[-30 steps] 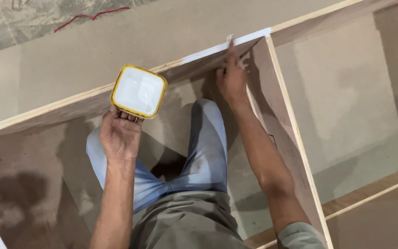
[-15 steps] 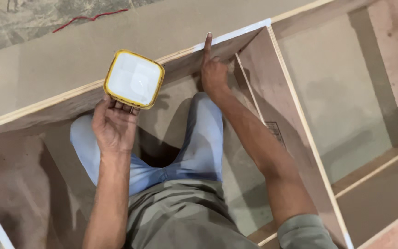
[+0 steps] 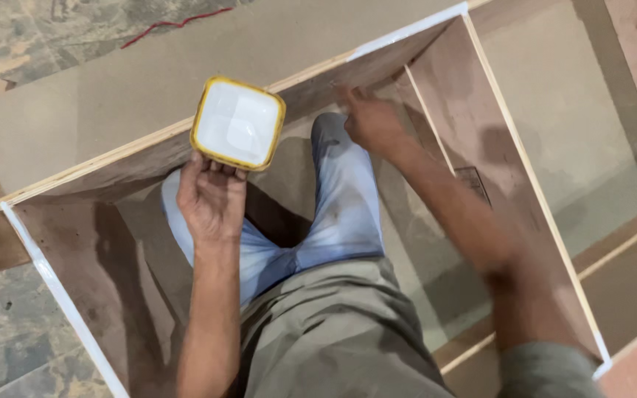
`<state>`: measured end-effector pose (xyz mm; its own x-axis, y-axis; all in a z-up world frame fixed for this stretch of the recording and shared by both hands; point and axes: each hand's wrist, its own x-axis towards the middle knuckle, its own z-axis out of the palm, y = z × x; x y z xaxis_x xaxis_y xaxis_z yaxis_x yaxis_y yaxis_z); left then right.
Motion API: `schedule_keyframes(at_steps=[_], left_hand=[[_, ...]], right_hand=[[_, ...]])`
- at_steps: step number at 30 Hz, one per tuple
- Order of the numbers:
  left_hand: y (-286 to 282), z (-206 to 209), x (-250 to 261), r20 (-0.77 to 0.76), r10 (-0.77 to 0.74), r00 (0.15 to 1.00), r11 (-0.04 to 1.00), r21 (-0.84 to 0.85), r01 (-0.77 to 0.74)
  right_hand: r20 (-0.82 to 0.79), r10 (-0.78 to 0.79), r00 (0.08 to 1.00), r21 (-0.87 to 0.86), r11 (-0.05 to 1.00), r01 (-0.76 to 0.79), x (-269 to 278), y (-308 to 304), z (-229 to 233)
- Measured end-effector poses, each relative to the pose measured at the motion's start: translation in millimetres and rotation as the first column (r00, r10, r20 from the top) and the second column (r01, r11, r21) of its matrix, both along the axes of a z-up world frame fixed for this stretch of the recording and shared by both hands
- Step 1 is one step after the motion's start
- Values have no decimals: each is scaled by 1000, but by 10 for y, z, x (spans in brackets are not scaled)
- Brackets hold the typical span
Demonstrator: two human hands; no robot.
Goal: The person applies white glue from a small yellow container to the edges of a wooden furniture frame using their finger. They work along the seams and joints of the structure, smoothing the glue into the gaps.
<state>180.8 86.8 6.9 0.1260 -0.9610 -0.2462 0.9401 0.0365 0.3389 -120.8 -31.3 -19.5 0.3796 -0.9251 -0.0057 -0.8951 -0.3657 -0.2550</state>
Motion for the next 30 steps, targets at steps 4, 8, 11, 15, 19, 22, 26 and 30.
schedule_keyframes(at_steps=[4,8,11,15,19,22,26,30], left_hand=[[25,-144,23,47,30,998,998,60,-33],[-37,-192,-50,59,52,997,998,24,-53],[-82,-121,-204,119,28,993,990,138,-44],[-293,-15,-281,149,-2,989,982,188,-26],[-355,-21,-314,104,-4,995,989,147,-11],[-325,-43,-274,96,-9,995,991,136,-4],[-244,-71,-220,79,4,997,990,141,-15],[-192,-115,-162,78,29,997,992,122,-38]], right_hand=[[854,-354,381,379,925,11,-264,-283,-130],[944,-254,210,247,967,63,-215,-521,-551],[934,-210,288,177,975,138,-182,-352,-770],[913,-358,198,354,934,55,-147,-104,-830],[959,-202,197,210,977,-22,-323,-251,-625],[934,-202,294,191,979,65,-477,-523,-578],[814,-119,569,59,991,122,-396,-526,-699],[596,87,798,-124,992,-16,-301,-300,-746]])
